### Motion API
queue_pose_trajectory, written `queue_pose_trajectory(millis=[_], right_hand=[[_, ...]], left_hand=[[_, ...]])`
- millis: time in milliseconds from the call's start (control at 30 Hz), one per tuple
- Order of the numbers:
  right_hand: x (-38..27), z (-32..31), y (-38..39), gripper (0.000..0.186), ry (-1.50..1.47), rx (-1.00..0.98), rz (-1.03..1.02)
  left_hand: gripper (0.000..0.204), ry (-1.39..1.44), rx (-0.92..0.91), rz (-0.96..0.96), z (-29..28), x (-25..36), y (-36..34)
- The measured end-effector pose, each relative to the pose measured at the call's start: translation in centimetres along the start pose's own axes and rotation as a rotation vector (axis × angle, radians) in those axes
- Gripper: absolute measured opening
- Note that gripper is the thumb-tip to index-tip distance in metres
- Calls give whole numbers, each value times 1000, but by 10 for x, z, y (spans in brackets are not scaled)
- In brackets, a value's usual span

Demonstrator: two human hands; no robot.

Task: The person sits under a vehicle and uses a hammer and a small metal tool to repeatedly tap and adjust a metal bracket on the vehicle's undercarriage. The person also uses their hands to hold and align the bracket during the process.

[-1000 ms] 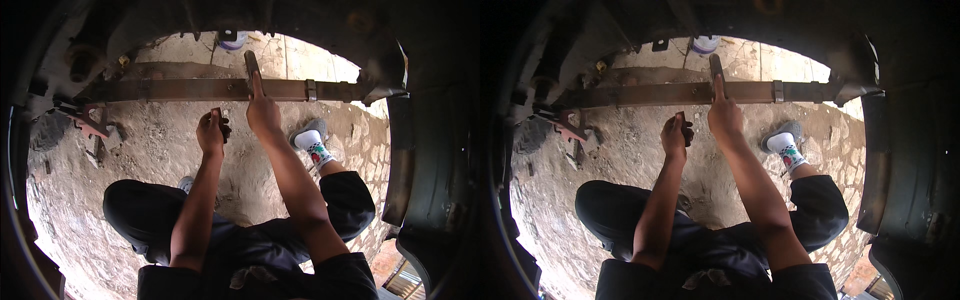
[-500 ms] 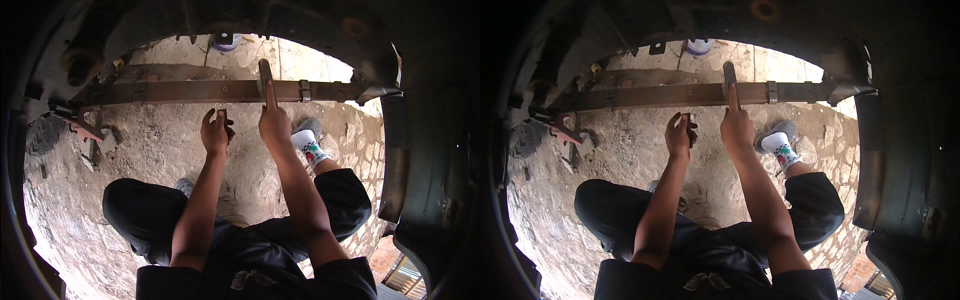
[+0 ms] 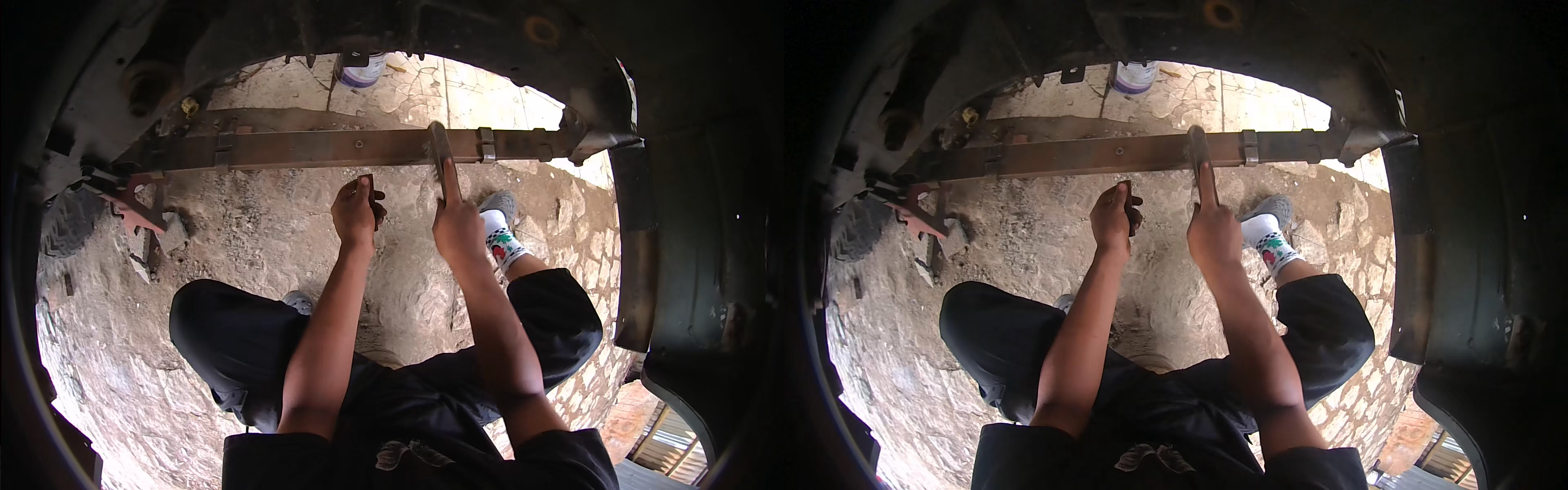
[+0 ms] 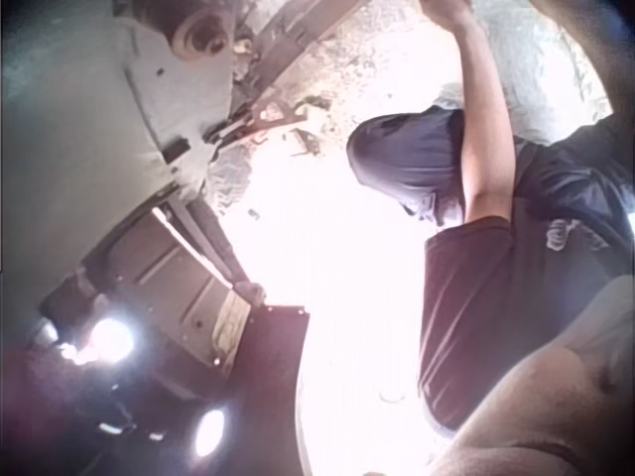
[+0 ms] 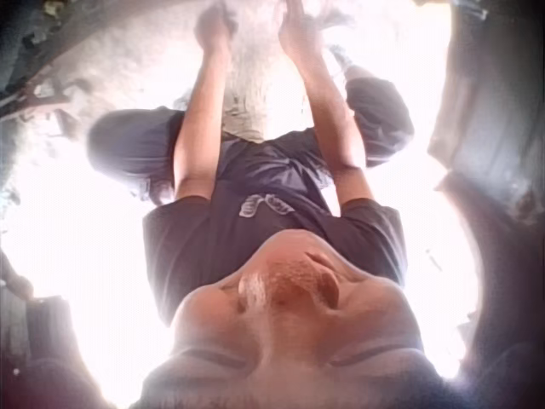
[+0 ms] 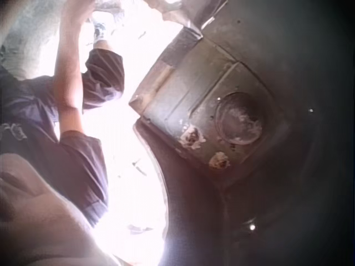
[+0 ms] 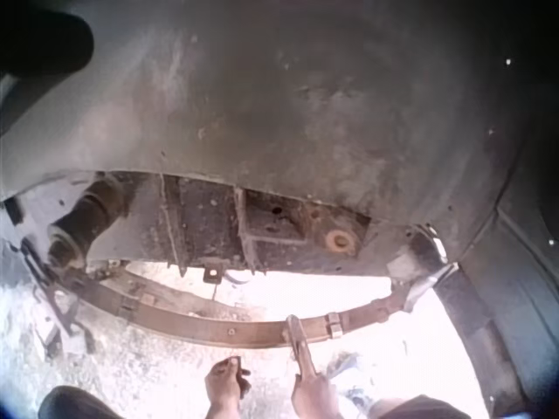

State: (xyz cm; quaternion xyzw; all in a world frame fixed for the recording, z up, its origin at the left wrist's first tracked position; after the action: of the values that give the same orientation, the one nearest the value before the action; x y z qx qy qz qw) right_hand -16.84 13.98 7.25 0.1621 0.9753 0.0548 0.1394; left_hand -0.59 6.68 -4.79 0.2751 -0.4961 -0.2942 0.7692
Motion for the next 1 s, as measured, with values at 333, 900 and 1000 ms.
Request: queue_pose_trajectory(millis=[333,900,1000], right_hand=[[-1,-5,-32,75,105,60,30],[51,-25,16,82,251,95,96],[51,-24,21,82,240,31,140]], left_hand=[[29,34,46,54,-27,8,-7],[28,107,-21,41,-16,13,-4],[27,149,-32,-11,-9,2,0]])
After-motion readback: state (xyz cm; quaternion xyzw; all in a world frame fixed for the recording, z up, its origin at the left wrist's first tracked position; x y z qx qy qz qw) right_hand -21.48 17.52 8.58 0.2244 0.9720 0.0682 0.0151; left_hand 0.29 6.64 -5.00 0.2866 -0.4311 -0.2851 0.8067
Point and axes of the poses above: each hand's wrist, its own y-axis away from the middle knuckle, its own z-axis out of the palm, x = y × z, the point moved 8 cm from there along -y, towards the middle knuckle, and after that the axes turned 13 degrees about -z, right-handed, at the moved point
